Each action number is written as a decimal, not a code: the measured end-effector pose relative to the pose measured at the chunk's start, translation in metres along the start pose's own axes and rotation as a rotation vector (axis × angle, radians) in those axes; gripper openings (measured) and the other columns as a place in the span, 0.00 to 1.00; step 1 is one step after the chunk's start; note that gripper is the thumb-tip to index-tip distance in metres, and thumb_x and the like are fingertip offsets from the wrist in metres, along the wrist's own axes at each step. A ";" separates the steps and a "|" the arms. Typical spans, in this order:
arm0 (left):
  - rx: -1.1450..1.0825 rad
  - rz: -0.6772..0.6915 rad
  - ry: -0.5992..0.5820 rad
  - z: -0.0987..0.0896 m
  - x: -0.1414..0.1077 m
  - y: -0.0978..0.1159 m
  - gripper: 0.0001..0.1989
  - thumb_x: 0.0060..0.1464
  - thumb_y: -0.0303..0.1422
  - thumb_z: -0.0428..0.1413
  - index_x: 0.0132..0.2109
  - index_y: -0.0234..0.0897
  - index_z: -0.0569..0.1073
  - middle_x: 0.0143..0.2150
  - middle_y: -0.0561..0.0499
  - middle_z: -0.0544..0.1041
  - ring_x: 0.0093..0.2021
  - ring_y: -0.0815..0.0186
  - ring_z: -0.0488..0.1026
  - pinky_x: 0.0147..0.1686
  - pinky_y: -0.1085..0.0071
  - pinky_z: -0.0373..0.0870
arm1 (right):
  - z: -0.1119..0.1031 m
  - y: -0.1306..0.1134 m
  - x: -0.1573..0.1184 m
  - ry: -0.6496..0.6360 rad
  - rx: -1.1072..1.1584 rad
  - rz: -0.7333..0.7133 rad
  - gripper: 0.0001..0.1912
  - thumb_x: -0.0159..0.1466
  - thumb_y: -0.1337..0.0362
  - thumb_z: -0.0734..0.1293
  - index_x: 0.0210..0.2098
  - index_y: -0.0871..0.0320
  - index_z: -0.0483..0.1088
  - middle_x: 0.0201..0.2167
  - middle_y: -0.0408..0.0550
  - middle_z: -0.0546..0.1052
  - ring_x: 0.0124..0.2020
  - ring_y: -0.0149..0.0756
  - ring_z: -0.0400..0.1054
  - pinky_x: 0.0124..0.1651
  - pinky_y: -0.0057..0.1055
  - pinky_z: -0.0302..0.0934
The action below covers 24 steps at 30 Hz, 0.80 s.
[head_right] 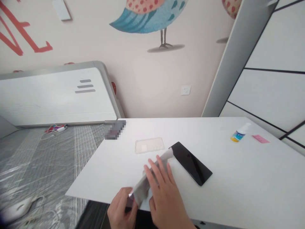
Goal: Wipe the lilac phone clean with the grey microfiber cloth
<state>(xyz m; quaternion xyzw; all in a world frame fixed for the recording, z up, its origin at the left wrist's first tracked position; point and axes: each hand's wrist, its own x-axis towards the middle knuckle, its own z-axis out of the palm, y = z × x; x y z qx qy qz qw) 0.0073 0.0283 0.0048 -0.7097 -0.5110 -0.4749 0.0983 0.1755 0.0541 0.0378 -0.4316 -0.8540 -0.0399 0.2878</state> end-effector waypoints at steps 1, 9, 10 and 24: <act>0.021 0.024 0.018 0.000 -0.001 -0.002 0.05 0.66 0.27 0.51 0.40 0.39 0.71 0.27 0.52 0.75 0.25 0.67 0.73 0.26 0.73 0.69 | 0.002 -0.004 -0.001 -0.009 0.008 -0.104 0.43 0.53 0.77 0.57 0.69 0.63 0.57 0.70 0.53 0.62 0.74 0.54 0.42 0.68 0.58 0.55; 0.034 0.005 0.004 0.000 -0.003 -0.003 0.03 0.65 0.27 0.53 0.41 0.38 0.71 0.29 0.51 0.76 0.27 0.66 0.75 0.29 0.73 0.71 | 0.000 -0.005 0.006 -0.017 -0.037 0.087 0.42 0.56 0.78 0.56 0.71 0.62 0.53 0.72 0.53 0.58 0.74 0.50 0.45 0.69 0.61 0.53; 0.026 -0.013 -0.004 0.000 -0.002 -0.003 0.03 0.65 0.28 0.54 0.40 0.38 0.70 0.28 0.52 0.75 0.27 0.67 0.74 0.29 0.74 0.70 | 0.003 -0.006 0.006 0.007 -0.058 0.130 0.42 0.56 0.78 0.56 0.71 0.64 0.51 0.73 0.56 0.55 0.75 0.53 0.41 0.68 0.62 0.53; 0.036 -0.135 -0.292 -0.019 0.011 -0.003 0.19 0.67 0.37 0.52 0.62 0.40 0.64 0.51 0.42 0.79 0.50 0.55 0.80 0.46 0.59 0.81 | 0.003 0.013 0.000 -0.117 -0.146 0.040 0.41 0.72 0.48 0.59 0.74 0.66 0.45 0.73 0.57 0.50 0.73 0.56 0.49 0.64 0.59 0.62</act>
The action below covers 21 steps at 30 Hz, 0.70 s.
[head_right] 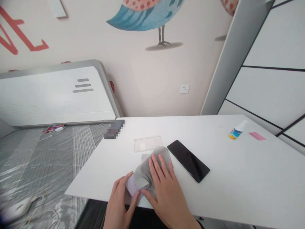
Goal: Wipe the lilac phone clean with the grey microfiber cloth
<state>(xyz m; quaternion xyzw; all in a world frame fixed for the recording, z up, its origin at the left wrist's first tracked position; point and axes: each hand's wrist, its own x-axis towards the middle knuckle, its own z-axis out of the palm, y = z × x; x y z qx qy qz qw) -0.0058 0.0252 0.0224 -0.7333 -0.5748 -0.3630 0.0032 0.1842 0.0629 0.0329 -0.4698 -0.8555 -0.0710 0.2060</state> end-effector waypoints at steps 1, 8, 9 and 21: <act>0.005 0.012 -0.017 -0.001 0.002 0.001 0.20 0.66 0.37 0.52 0.62 0.40 0.64 0.50 0.42 0.79 0.50 0.55 0.79 0.46 0.58 0.80 | 0.002 0.002 0.000 0.004 -0.004 -0.004 0.43 0.71 0.43 0.58 0.73 0.67 0.46 0.73 0.58 0.52 0.72 0.56 0.51 0.63 0.59 0.63; 0.105 0.051 -0.078 0.000 -0.005 0.000 0.28 0.62 0.40 0.56 0.65 0.35 0.61 0.55 0.37 0.74 0.56 0.49 0.73 0.52 0.51 0.77 | 0.010 0.001 -0.004 -0.053 0.013 -0.001 0.50 0.67 0.36 0.59 0.73 0.68 0.47 0.73 0.59 0.52 0.72 0.56 0.52 0.64 0.58 0.62; 0.111 0.042 -0.085 0.000 -0.006 0.000 0.29 0.61 0.40 0.56 0.65 0.35 0.61 0.55 0.37 0.74 0.56 0.49 0.73 0.52 0.50 0.76 | 0.010 0.002 -0.004 -0.062 0.021 0.008 0.50 0.67 0.36 0.60 0.73 0.67 0.47 0.73 0.59 0.52 0.72 0.56 0.52 0.64 0.58 0.62; 0.071 -0.032 -0.083 0.005 -0.014 -0.006 0.30 0.53 0.33 0.62 0.63 0.38 0.65 0.56 0.39 0.71 0.56 0.50 0.73 0.53 0.52 0.76 | -0.014 -0.008 -0.005 -0.235 0.343 -0.292 0.45 0.66 0.35 0.60 0.72 0.56 0.54 0.70 0.49 0.61 0.69 0.48 0.59 0.70 0.49 0.55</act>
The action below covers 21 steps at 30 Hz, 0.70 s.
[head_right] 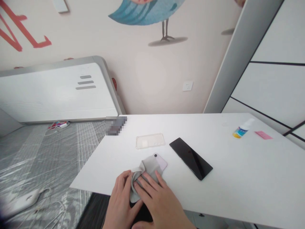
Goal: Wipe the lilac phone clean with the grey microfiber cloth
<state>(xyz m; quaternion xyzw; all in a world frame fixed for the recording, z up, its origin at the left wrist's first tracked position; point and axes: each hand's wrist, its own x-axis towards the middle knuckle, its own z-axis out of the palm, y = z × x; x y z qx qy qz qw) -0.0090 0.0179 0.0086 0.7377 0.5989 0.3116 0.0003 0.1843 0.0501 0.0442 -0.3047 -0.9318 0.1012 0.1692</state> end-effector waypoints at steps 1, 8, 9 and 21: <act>-0.010 -0.001 -0.007 -0.001 0.001 0.001 0.30 0.53 0.34 0.62 0.63 0.39 0.65 0.56 0.39 0.72 0.56 0.50 0.73 0.52 0.52 0.77 | 0.000 0.003 0.000 0.001 -0.017 0.026 0.44 0.67 0.35 0.60 0.71 0.56 0.54 0.70 0.50 0.61 0.69 0.48 0.59 0.69 0.51 0.55; -0.017 -0.018 -0.029 -0.002 0.007 0.003 0.42 0.54 0.35 0.63 0.70 0.39 0.52 0.59 0.37 0.72 0.57 0.48 0.73 0.52 0.48 0.76 | 0.008 0.013 0.004 0.074 -0.108 0.288 0.46 0.66 0.36 0.61 0.71 0.63 0.55 0.71 0.57 0.57 0.71 0.61 0.52 0.68 0.67 0.49; -0.023 -0.015 -0.027 -0.001 0.006 0.002 0.42 0.53 0.33 0.62 0.70 0.39 0.52 0.60 0.37 0.72 0.58 0.48 0.72 0.53 0.48 0.75 | 0.007 0.008 0.004 0.047 -0.049 0.195 0.48 0.65 0.34 0.61 0.71 0.61 0.54 0.71 0.55 0.57 0.71 0.57 0.52 0.70 0.62 0.49; -0.093 -0.065 -0.035 0.003 0.005 0.000 0.41 0.54 0.32 0.62 0.70 0.42 0.52 0.62 0.38 0.71 0.61 0.47 0.71 0.57 0.44 0.72 | 0.001 -0.001 0.014 -0.101 0.224 0.179 0.44 0.66 0.38 0.64 0.73 0.52 0.50 0.73 0.48 0.52 0.73 0.53 0.47 0.74 0.59 0.41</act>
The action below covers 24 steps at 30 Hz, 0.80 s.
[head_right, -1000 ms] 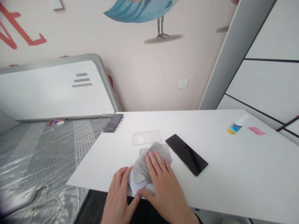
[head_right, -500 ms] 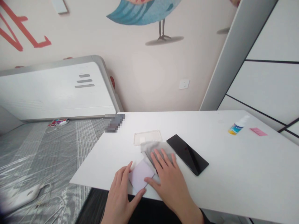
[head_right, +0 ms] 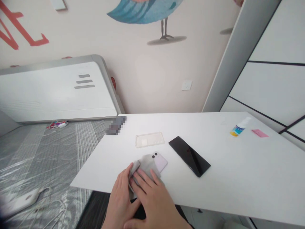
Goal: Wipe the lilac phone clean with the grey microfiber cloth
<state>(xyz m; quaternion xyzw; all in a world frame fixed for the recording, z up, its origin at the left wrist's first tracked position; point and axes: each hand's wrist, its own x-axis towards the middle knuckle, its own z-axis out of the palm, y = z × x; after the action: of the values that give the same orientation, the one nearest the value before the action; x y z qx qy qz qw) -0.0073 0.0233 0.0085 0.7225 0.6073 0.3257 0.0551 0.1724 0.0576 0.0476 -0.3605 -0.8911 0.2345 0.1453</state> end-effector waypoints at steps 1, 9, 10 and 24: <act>-0.005 -0.005 -0.005 0.001 0.000 -0.001 0.42 0.54 0.32 0.62 0.70 0.43 0.51 0.63 0.37 0.70 0.61 0.47 0.70 0.57 0.44 0.72 | -0.003 -0.003 -0.001 -0.029 0.042 -0.015 0.45 0.65 0.37 0.64 0.73 0.51 0.51 0.73 0.47 0.53 0.74 0.52 0.48 0.74 0.58 0.40; -0.052 0.040 -0.160 -0.028 -0.004 -0.011 0.46 0.57 0.37 0.63 0.74 0.46 0.46 0.71 0.37 0.59 0.70 0.46 0.61 0.62 0.45 0.69 | -0.034 0.039 -0.023 0.328 0.157 0.047 0.24 0.75 0.56 0.54 0.68 0.49 0.61 0.71 0.45 0.61 0.74 0.44 0.48 0.74 0.57 0.44; -0.041 0.048 -0.146 -0.038 -0.001 -0.010 0.43 0.59 0.37 0.61 0.73 0.47 0.47 0.72 0.38 0.56 0.71 0.47 0.59 0.63 0.46 0.68 | -0.032 0.047 -0.028 0.456 0.146 0.083 0.23 0.75 0.60 0.52 0.66 0.51 0.64 0.68 0.47 0.65 0.72 0.42 0.53 0.73 0.54 0.49; 0.357 0.617 -0.471 -0.010 0.103 0.025 0.26 0.67 0.30 0.50 0.70 0.35 0.60 0.70 0.39 0.64 0.67 0.57 0.68 0.61 0.59 0.72 | 0.002 0.055 -0.029 0.542 -0.178 0.209 0.29 0.65 0.77 0.53 0.64 0.65 0.64 0.61 0.58 0.73 0.62 0.47 0.67 0.64 0.53 0.64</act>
<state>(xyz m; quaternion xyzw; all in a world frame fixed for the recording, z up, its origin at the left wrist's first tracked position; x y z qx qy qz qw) 0.0135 0.1077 0.0700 0.9233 0.3801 0.0429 -0.0337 0.2228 0.0710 0.0144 -0.5110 -0.7948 0.0646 0.3208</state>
